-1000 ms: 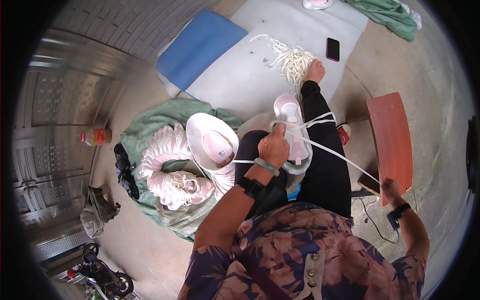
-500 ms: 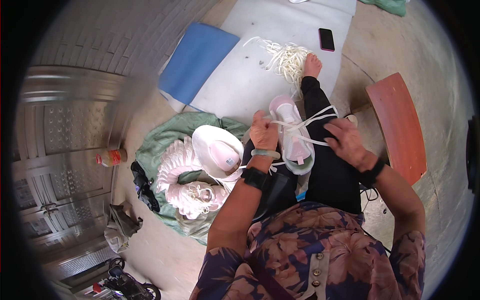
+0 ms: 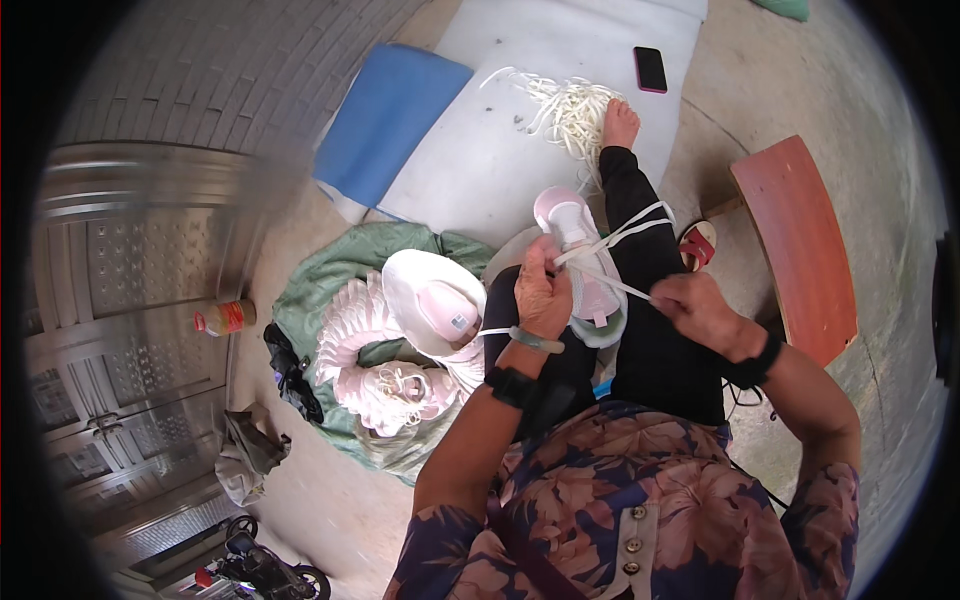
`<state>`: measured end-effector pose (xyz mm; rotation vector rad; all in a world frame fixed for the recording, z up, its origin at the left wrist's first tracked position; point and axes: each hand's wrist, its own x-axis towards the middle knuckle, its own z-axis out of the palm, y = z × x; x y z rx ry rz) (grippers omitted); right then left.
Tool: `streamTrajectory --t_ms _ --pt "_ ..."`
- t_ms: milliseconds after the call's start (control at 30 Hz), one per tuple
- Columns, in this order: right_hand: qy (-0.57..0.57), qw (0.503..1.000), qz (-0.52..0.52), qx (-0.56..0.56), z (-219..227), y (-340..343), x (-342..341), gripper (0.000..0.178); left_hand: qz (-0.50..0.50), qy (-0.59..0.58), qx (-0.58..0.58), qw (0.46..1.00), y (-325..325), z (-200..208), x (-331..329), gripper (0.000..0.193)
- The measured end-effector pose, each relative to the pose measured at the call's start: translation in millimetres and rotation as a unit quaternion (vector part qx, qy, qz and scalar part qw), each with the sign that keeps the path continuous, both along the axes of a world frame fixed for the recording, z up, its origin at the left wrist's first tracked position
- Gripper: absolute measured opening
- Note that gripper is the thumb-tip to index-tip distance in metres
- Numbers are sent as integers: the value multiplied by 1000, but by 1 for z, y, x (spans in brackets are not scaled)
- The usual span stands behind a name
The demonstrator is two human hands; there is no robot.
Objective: Lacing up new white sneakers in an outdoor assembly area.
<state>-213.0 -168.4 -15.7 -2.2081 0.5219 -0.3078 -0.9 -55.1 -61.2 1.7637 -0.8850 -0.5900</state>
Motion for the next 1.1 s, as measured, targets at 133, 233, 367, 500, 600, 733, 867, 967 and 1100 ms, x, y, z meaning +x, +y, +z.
streamTrajectory --t_ms 133,233,367,500,600,733,867,967,1100 --pt "82 967 -108 217 10 -7 -49 1 -46 -42 15 998 -4 2 1 50" --pt "117 962 -101 224 11 -10 -57 5 -45 -73 38 996 0 9 -1 48" --pt "77 994 -56 54 10 -9 -26 18 -43 -226 58 971 5 16 -7 43" --pt "44 993 -103 -23 1 -7 35 36 -55 -255 99 960 12 17 -6 32" --pt "22 996 -62 -67 -6 -3 65 50 -74 -274 96 954 14 17 2 29" --pt "136 985 -10 -104 -13 3 81 59 -93 -307 186 929 17 18 2 27" --pt "144 989 6 -44 -13 0 82 51 -51 -301 240 921 14 26 -3 24" --pt "140 989 9 -57 -13 -1 80 42 -64 -391 48 917 4 30 -7 18" --pt "180 983 -15 -42 -13 0 81 30 -65 -382 37 921 -15 26 -18 10"
